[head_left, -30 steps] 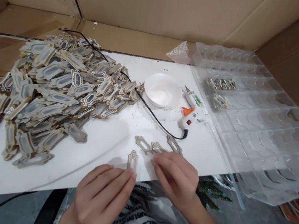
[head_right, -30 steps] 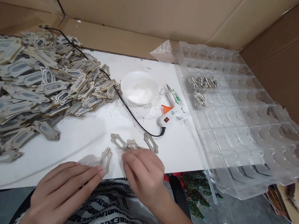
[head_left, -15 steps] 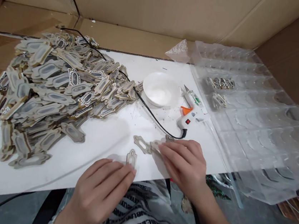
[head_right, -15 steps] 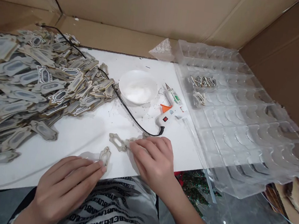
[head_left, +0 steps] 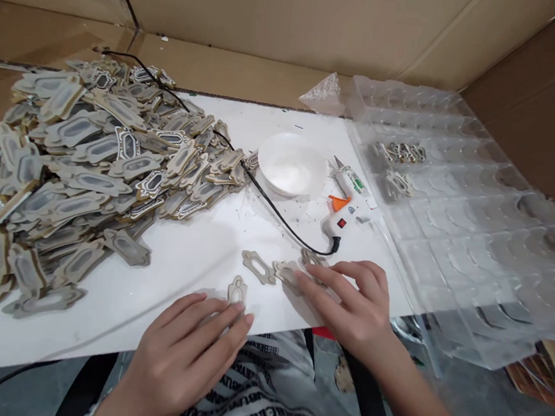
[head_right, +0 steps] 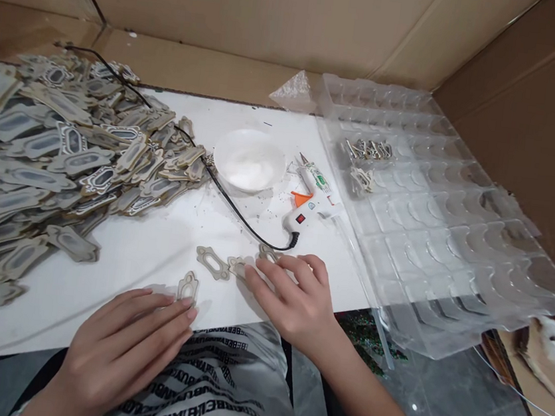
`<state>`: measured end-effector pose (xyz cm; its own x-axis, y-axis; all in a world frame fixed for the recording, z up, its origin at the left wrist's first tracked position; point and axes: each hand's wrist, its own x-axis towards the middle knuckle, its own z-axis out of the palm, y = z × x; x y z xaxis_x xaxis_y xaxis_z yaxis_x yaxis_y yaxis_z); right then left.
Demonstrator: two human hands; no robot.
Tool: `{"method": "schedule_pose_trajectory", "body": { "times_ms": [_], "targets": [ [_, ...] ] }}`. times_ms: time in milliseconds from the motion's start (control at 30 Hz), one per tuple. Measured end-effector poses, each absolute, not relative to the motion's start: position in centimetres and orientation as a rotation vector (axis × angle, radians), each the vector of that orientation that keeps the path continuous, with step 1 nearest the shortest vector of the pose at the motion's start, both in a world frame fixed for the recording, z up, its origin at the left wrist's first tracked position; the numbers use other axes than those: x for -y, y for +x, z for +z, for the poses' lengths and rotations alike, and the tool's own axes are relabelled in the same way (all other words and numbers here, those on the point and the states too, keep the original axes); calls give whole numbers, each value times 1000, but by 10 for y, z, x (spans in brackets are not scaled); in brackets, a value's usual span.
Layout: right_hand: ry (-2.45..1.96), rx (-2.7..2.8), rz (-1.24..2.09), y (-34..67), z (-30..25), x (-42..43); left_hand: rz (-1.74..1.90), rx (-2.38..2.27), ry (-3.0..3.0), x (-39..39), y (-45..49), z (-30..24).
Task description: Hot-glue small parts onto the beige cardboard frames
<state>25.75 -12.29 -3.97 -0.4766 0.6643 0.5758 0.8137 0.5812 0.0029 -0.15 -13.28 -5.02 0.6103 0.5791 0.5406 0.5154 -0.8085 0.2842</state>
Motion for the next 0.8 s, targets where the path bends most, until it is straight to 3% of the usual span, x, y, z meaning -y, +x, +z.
{"method": "schedule_pose_trajectory", "body": {
  "times_ms": [400,800],
  "targets": [
    [-1124,2464,-536,260,-32,119,957,-974,2744,134,-1,-58],
    [-1174,2511,-311,261,-34,120,955,-1245,2754,127,7,-56]
  ]
}}
